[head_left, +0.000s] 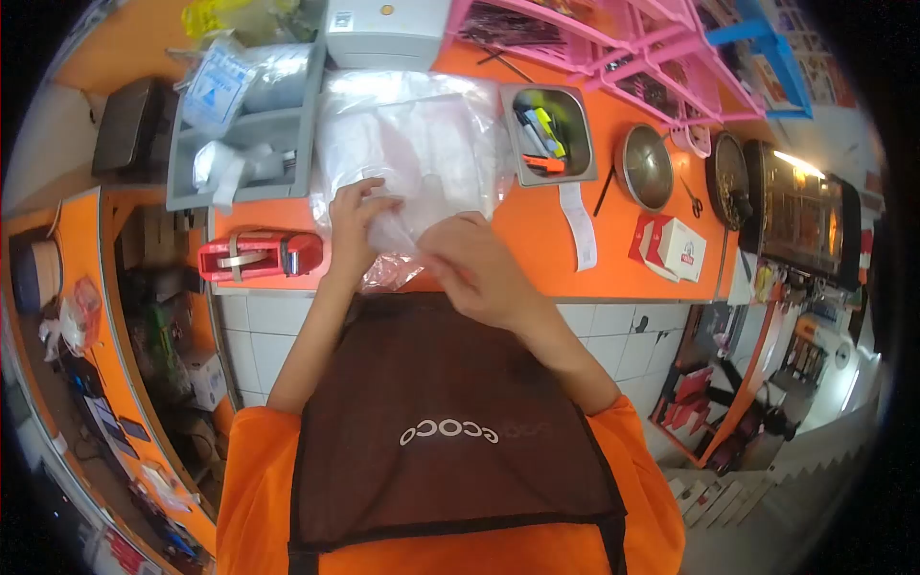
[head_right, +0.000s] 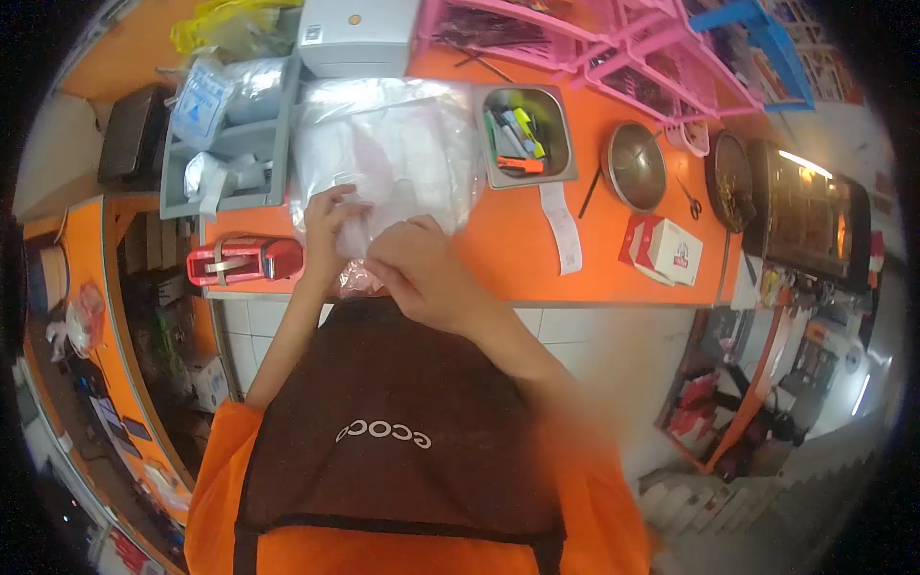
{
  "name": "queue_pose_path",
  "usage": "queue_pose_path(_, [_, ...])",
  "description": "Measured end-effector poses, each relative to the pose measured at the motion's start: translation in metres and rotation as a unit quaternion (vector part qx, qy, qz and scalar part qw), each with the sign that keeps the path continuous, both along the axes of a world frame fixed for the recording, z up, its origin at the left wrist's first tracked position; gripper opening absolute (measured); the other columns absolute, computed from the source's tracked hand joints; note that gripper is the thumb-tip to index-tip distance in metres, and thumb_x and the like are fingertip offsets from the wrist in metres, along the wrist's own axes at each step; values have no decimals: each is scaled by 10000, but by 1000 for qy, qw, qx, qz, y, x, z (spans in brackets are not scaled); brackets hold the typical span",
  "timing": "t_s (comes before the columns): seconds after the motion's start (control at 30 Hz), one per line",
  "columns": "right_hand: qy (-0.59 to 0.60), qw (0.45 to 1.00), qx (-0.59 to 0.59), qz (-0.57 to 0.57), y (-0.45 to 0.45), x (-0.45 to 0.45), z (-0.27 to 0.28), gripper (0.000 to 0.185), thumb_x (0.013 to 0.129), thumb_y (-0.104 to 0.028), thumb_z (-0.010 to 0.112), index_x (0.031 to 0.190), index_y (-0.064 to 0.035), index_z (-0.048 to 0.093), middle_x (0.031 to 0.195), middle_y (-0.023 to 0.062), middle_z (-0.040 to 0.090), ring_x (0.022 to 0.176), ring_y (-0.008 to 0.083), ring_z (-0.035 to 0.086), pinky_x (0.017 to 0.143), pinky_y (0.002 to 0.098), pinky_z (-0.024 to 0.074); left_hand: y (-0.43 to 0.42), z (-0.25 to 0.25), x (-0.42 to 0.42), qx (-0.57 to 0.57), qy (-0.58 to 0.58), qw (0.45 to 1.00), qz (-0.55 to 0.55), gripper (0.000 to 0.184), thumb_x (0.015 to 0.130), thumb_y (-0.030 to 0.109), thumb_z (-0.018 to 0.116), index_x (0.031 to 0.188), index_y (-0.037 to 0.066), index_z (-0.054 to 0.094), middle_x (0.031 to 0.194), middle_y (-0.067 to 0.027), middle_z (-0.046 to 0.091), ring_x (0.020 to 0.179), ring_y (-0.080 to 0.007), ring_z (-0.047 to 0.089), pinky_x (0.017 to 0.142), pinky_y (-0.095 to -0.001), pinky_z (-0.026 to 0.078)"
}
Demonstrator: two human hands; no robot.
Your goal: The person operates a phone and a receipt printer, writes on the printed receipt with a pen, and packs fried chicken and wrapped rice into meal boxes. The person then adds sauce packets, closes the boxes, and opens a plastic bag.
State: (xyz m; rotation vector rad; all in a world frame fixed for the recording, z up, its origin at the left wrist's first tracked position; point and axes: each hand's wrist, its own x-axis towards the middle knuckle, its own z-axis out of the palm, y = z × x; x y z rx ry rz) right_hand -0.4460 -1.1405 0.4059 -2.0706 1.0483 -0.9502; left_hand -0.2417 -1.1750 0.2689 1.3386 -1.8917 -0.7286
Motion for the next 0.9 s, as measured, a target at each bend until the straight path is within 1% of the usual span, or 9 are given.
queue_pose_path(0.1, [-150,973,119,-127,15,-30,32,80,990,-78,599,941,-15,596,875,90,607,830,207,621,722,318,467,0,24,9,18,29,997,-76,464,637,-62,669,1039,142,779,1279,-75,648,1234,-300,549,1055,-436,397])
queue_pose_path(0.23, [-254,911,39,-323,28,-76,43,164,1100,-144,452,1049,-33,561,843,14,547,682,94,504,604,244,402,8,99,14,42,95,971,-213,364,666,-39,660,1007,53,748,1123,-111,701,1123,-300,629,975,-419,473])
queue_pose_path(0.33, [-273,885,70,-372,46,-103,55,187,1089,-197,498,1164,-29,534,831,7,498,663,87,445,593,236,371,16,144,16,170,164,927,-291,251,730,-26,660,973,0,718,996,-121,716,958,-240,677,864,-345,519])
queue_pose_path(0.4, [-372,872,173,-266,63,-108,70,298,1061,-304,567,1203,-52,496,820,-2,465,685,91,446,604,234,357,17,164,23,325,173,861,-350,177,792,-18,654,962,-26,698,944,-108,719,846,-182,685,786,-291,532])
queue_pose_path(0.43, [-418,856,222,-210,71,-112,75,365,1046,-358,601,1222,-63,477,815,-6,448,696,93,447,609,233,350,14,172,17,351,164,855,-346,168,819,5,656,980,-29,689,943,-97,720,812,-160,675,763,-279,531])
queue_pose_path(0.47, [-399,864,255,-169,80,-123,70,681,947,-423,739,1400,-66,378,774,-19,378,656,117,450,621,246,392,12,178,8,376,154,847,-342,165,846,29,658,998,-32,680,941,-86,720,778,-137,665,739,-268,531])
queue_pose_path(0.63, [-112,970,190,-98,100,-131,75,500,926,-364,781,1253,-30,602,813,27,589,625,149,547,617,258,444,14,178,-16,494,340,742,-299,328,904,188,669,1130,-45,621,997,-76,713,819,-116,673,721,-272,548])
queue_pose_path(0.77, [-222,904,329,-155,123,-139,65,215,1008,-189,671,1060,13,719,913,89,717,820,126,684,710,305,524,77,138,-24,521,550,624,-192,522,890,307,725,1242,-34,545,1049,-89,698,906,-152,677,777,-291,555])
queue_pose_path(0.9, [-286,801,451,-271,135,-155,53,299,1077,-237,571,1008,24,700,740,48,675,640,121,653,615,281,510,111,88,-48,555,650,505,-123,711,862,384,767,1355,-26,460,1080,-93,684,959,-191,674,818,-318,558])
